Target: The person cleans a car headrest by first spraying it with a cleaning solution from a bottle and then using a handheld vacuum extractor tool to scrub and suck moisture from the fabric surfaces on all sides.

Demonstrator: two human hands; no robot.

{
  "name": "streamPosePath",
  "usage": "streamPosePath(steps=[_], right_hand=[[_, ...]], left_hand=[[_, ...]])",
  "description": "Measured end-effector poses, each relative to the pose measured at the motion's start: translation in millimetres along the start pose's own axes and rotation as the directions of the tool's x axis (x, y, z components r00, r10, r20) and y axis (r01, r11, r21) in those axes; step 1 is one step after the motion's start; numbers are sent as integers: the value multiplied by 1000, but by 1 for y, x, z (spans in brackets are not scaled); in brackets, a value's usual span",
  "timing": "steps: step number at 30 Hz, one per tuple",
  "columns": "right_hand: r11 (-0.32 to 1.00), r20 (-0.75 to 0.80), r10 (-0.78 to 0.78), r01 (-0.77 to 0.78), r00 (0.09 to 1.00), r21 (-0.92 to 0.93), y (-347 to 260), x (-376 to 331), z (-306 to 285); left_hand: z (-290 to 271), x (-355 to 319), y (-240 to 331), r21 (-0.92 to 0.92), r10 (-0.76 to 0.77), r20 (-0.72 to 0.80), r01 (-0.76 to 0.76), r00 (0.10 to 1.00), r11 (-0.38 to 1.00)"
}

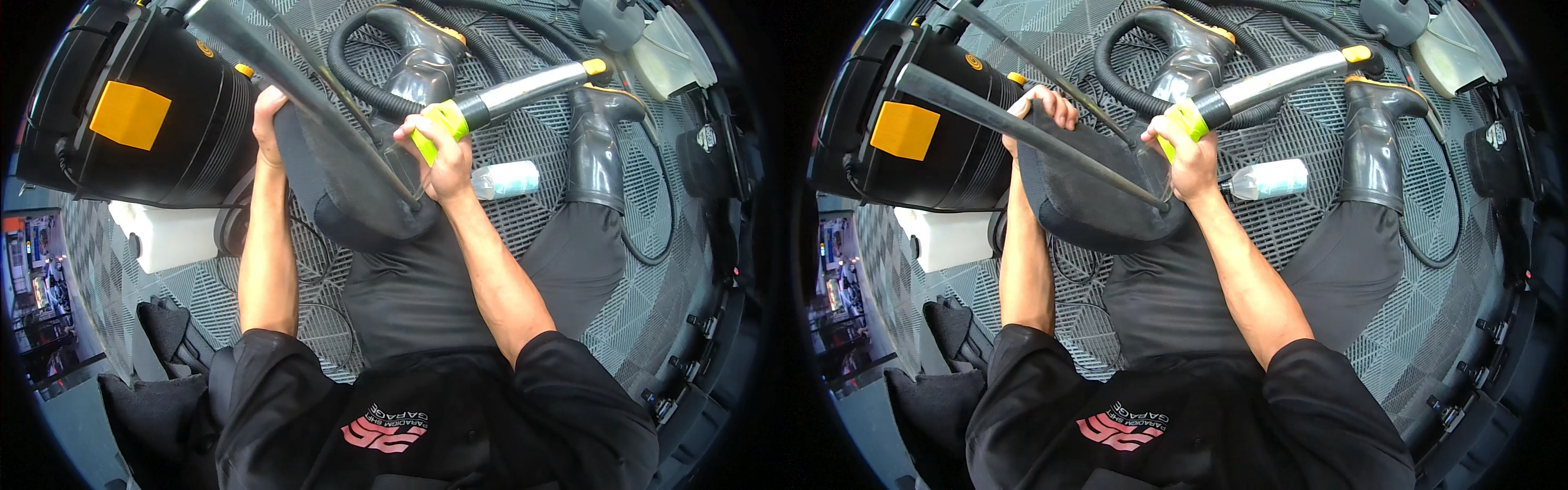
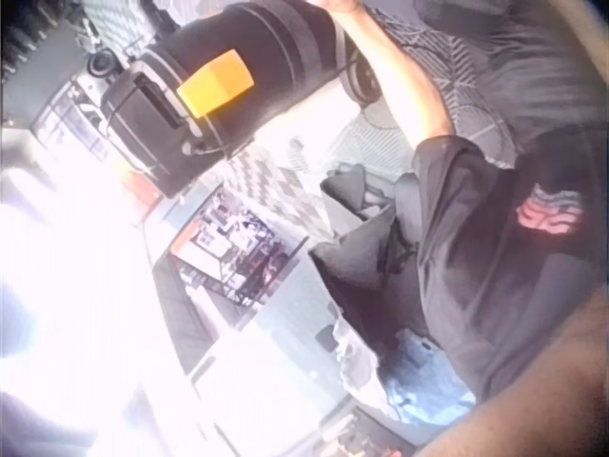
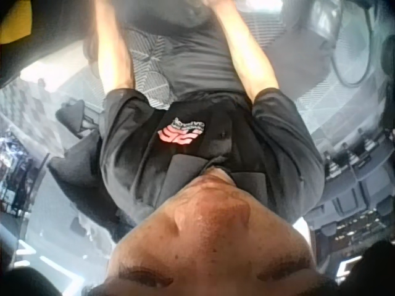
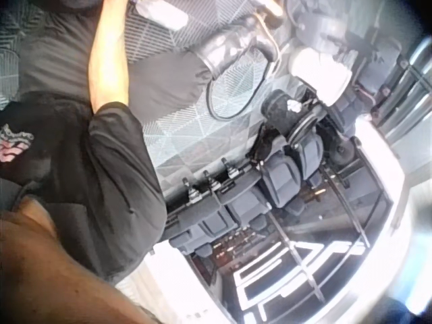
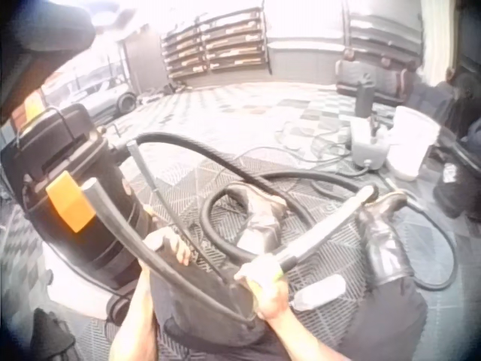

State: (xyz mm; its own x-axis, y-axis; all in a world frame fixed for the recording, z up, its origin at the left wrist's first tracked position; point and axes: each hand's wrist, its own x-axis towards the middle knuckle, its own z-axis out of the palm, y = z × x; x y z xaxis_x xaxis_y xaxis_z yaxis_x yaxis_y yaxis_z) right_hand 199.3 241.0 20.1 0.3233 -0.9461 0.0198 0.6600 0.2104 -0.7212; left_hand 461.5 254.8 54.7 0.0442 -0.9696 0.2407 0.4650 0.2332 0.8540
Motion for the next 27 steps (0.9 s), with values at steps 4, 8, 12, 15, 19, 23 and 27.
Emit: streamPosePath(steps=[4,8,12,15,19,23,27], right_hand=[[995,-29,93,-92,995,37,-16,0,7],[981,-15,195,-195,981,6,-28,7,1],[983,24,184,-184,983,4,-28,7,1],[985,-17,172,-172,985,22,-31,-6,6],[990,-57,135,-133,989,40,-25,-22,9],[991,-73,119,-114,990,63,-19,-28,6],[992,-120,125,-122,985,35,-19,-38,11]], left_hand=[[-4,-3,-7,-51,43,124,-37,991,998],[12,7,-1,-32,66,281,-60,957,998],[14,13,6,19,43,286,-51,957,999],[11,10,4,-3,74,281,-76,957,997],[6,-8,2,14,99,232,-105,968,994],[6,-8,4,42,105,258,-120,960,992],[1,-22,1,55,119,208,-133,971,990]])
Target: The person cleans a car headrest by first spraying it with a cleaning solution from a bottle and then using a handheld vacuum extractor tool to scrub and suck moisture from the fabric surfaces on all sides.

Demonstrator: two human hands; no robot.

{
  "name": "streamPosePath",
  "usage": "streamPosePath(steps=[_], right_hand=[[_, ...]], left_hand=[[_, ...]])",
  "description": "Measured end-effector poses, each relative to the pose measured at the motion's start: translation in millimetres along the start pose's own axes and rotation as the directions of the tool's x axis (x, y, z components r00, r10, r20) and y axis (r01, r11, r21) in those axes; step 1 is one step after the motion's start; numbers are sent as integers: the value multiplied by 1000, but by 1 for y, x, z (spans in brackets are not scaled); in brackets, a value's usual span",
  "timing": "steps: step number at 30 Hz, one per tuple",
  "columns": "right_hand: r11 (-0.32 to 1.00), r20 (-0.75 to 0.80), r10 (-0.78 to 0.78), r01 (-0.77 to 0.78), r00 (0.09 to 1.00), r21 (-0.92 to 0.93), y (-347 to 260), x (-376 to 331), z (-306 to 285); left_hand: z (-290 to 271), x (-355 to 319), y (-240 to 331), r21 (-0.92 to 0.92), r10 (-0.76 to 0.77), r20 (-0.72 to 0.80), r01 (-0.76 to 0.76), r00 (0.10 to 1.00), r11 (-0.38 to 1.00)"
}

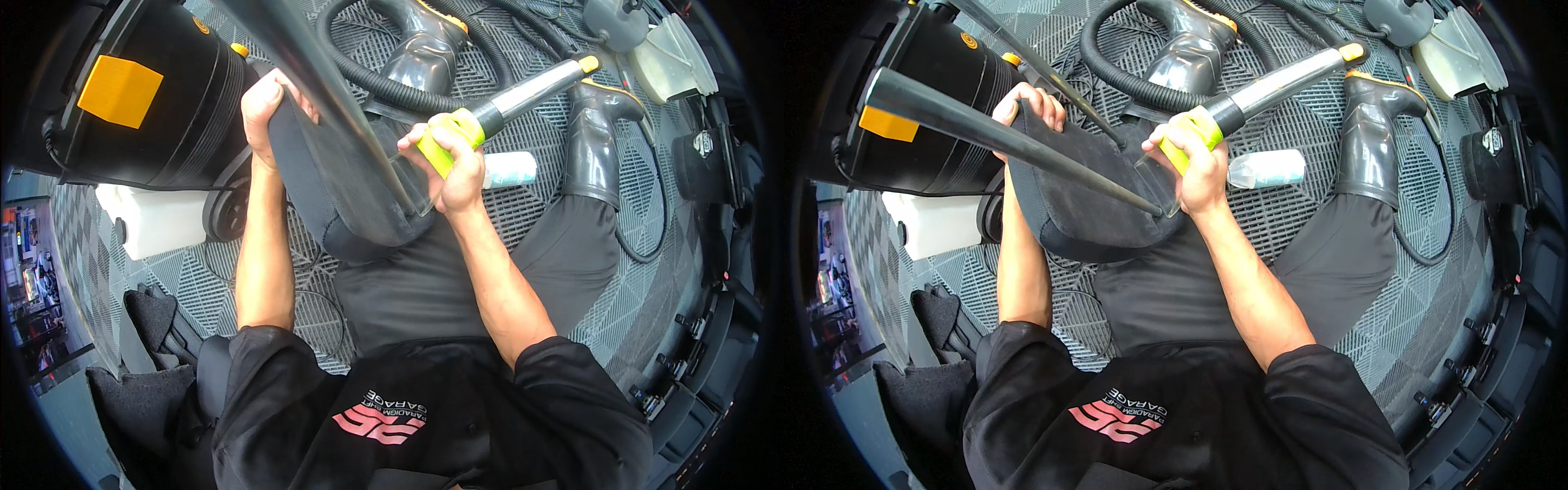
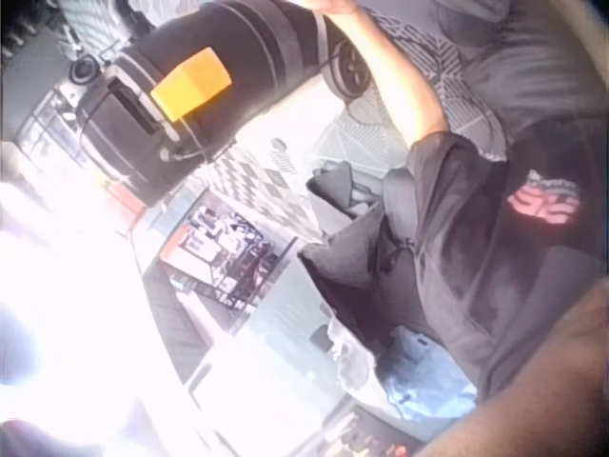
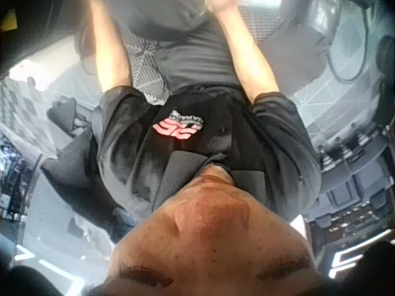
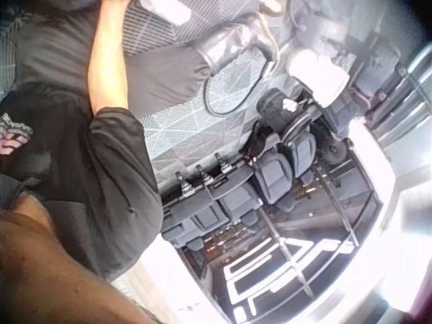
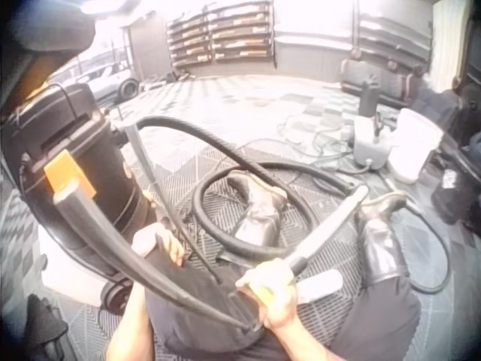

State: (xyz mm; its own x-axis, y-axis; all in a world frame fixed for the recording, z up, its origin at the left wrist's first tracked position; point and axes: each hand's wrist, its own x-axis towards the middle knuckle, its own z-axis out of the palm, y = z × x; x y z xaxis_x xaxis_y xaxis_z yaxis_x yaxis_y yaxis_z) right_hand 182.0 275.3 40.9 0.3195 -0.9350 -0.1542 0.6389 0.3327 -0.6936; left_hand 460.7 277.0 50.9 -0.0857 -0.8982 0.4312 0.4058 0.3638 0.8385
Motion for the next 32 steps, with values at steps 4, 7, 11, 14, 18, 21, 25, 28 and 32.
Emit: streamPosePath(steps=[4,7,11,14,18,21,25,28,32], right_hand=[[1000,17,-18,18,1000,11,-1,-8,-12],[998,77,-56,55,995,19,-5,-10,-30],[994,107,-107,109,988,-12,-2,1,-18],[993,43,-115,113,992,33,1,9,-9],[994,69,-108,106,992,20,4,14,-5],[997,54,-79,78,995,11,5,19,-5],[997,69,-79,80,994,-9,11,25,-11],[997,123,-71,70,990,13,15,25,-11],[994,108,-91,84,990,65,12,23,-10]], left_hand=[[24,-6,-3,54,81,-231,-70,970,996],[19,-14,5,45,45,-233,-35,971,998],[12,-20,7,-41,97,-164,-105,982,994],[18,-15,4,-86,57,-184,-74,981,994],[15,-15,4,-85,8,-300,-35,954,996],[21,-9,0,-102,-15,-296,-15,955,995],[18,-5,-5,-133,-21,-251,-13,968,991],[-4,-8,-5,-236,85,8,-81,996,968],[8,-16,-3,-161,31,-70,-41,997,986]])
